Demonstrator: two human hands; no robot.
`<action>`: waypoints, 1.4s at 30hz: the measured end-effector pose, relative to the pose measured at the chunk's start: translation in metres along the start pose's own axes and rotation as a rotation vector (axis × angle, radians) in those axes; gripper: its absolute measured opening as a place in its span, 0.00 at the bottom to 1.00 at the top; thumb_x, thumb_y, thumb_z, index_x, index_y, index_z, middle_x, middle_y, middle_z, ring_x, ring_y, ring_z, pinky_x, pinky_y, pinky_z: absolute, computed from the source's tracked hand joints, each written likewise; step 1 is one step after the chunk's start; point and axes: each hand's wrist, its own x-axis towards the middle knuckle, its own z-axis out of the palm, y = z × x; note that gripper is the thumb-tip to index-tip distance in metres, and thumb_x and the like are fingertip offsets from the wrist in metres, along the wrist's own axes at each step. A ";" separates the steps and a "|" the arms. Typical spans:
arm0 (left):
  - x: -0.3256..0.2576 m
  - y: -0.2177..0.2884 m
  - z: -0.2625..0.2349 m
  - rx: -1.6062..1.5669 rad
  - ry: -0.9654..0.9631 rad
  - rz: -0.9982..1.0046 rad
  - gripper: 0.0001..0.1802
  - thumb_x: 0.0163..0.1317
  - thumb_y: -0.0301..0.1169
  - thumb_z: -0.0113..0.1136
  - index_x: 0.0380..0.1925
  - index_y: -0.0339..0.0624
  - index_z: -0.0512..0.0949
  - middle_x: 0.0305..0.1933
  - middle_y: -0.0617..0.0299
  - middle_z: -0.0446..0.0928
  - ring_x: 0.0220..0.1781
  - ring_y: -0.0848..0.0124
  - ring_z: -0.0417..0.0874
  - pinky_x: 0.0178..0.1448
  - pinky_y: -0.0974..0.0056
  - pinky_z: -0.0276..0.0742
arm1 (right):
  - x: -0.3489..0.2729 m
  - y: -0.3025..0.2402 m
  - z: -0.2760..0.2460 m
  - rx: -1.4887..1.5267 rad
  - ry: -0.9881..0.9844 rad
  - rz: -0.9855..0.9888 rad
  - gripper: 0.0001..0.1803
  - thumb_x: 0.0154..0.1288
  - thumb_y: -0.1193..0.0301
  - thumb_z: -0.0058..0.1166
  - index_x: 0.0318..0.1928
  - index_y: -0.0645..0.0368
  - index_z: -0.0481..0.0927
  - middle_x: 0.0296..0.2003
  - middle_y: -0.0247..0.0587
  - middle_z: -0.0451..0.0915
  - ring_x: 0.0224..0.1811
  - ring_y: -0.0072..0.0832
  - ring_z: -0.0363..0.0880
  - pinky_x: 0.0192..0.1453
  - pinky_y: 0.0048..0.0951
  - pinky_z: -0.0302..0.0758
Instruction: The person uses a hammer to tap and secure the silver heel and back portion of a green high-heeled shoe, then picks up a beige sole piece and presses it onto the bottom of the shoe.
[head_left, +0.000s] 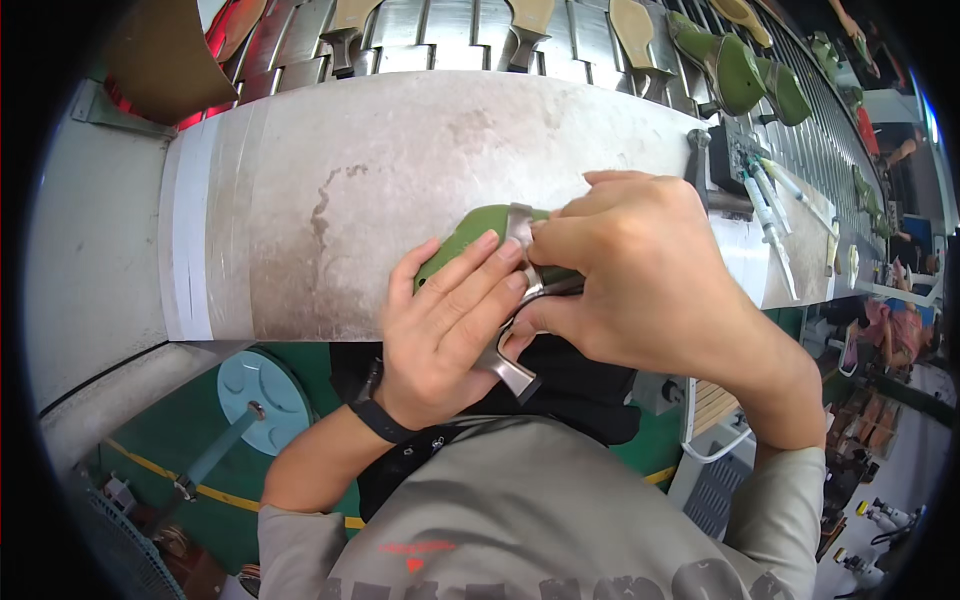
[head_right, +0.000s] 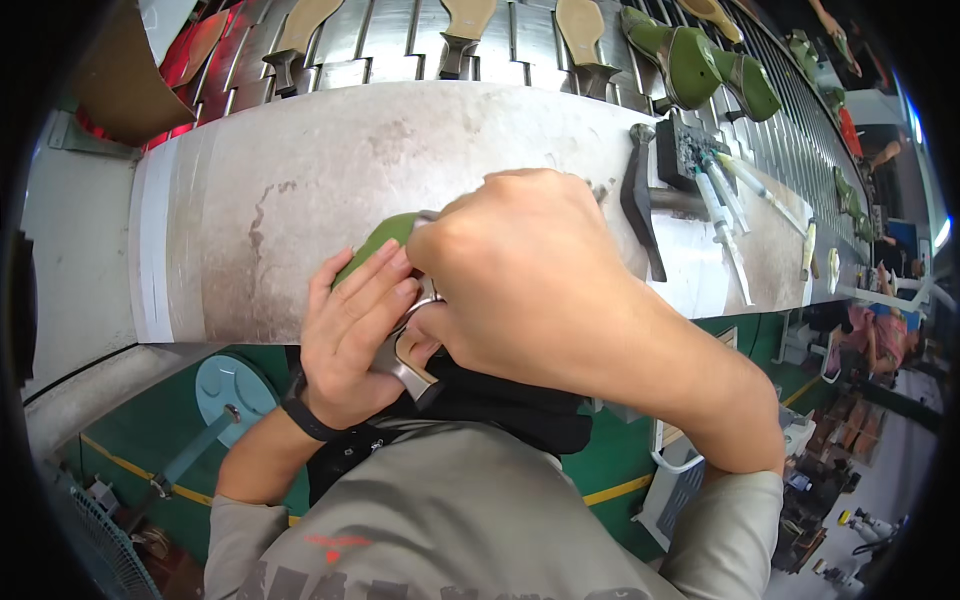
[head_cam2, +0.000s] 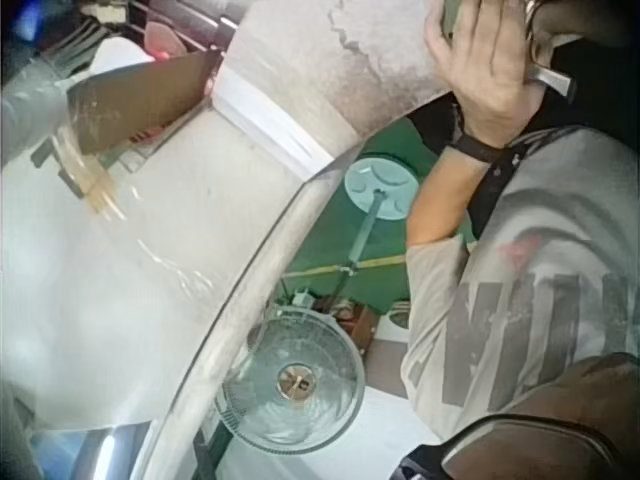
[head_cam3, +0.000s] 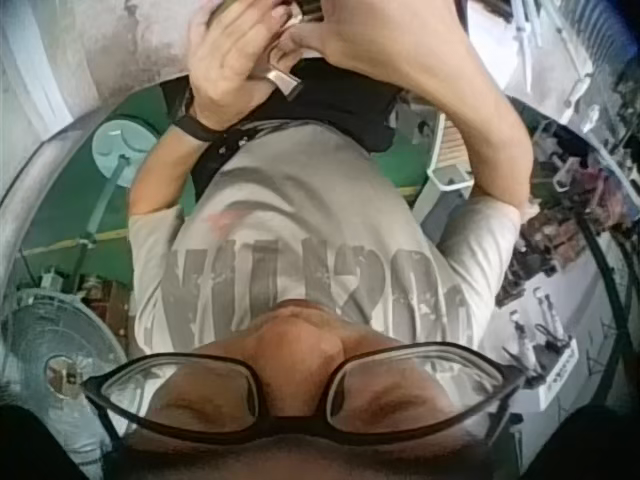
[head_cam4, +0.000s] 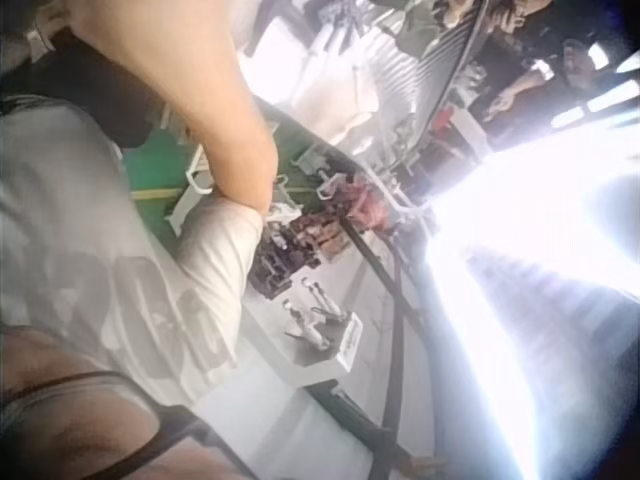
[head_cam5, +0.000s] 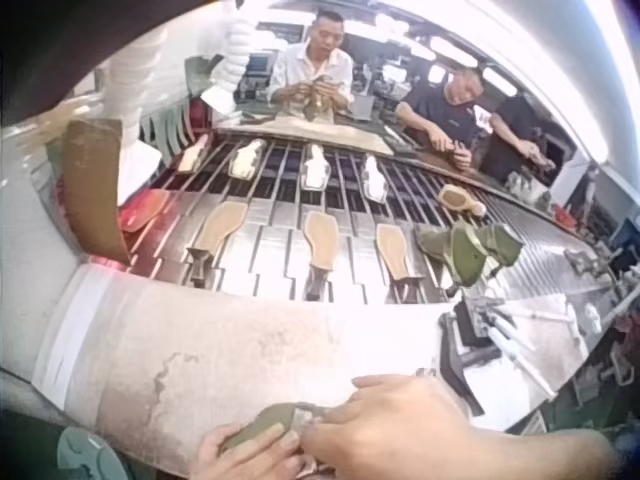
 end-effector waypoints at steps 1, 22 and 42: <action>0.001 0.007 0.003 0.086 0.020 -0.069 0.54 0.49 0.33 0.79 0.79 0.39 0.68 0.83 0.43 0.68 0.80 0.43 0.74 0.80 0.35 0.58 | 0.000 0.004 0.002 -0.040 0.082 -0.098 0.26 0.40 0.64 0.84 0.44 0.55 0.90 0.48 0.43 0.92 0.62 0.39 0.87 0.80 0.60 0.66; 0.069 -0.006 -0.033 -0.134 -0.269 -0.439 0.25 0.59 0.25 0.75 0.51 0.40 0.70 0.78 0.40 0.69 0.61 0.69 0.77 0.65 0.62 0.76 | -0.031 0.169 0.102 0.166 0.911 -0.075 0.26 0.68 0.85 0.53 0.66 0.60 0.83 0.57 0.51 0.84 0.62 0.50 0.78 0.70 0.43 0.75; 0.115 0.009 -0.017 0.088 -0.447 -0.278 0.57 0.53 0.23 0.75 0.83 0.31 0.58 0.77 0.39 0.73 0.71 0.42 0.78 0.77 0.48 0.70 | -0.040 0.099 0.124 1.080 0.882 -0.239 0.19 0.67 0.75 0.69 0.57 0.64 0.87 0.47 0.51 0.86 0.51 0.34 0.86 0.53 0.31 0.82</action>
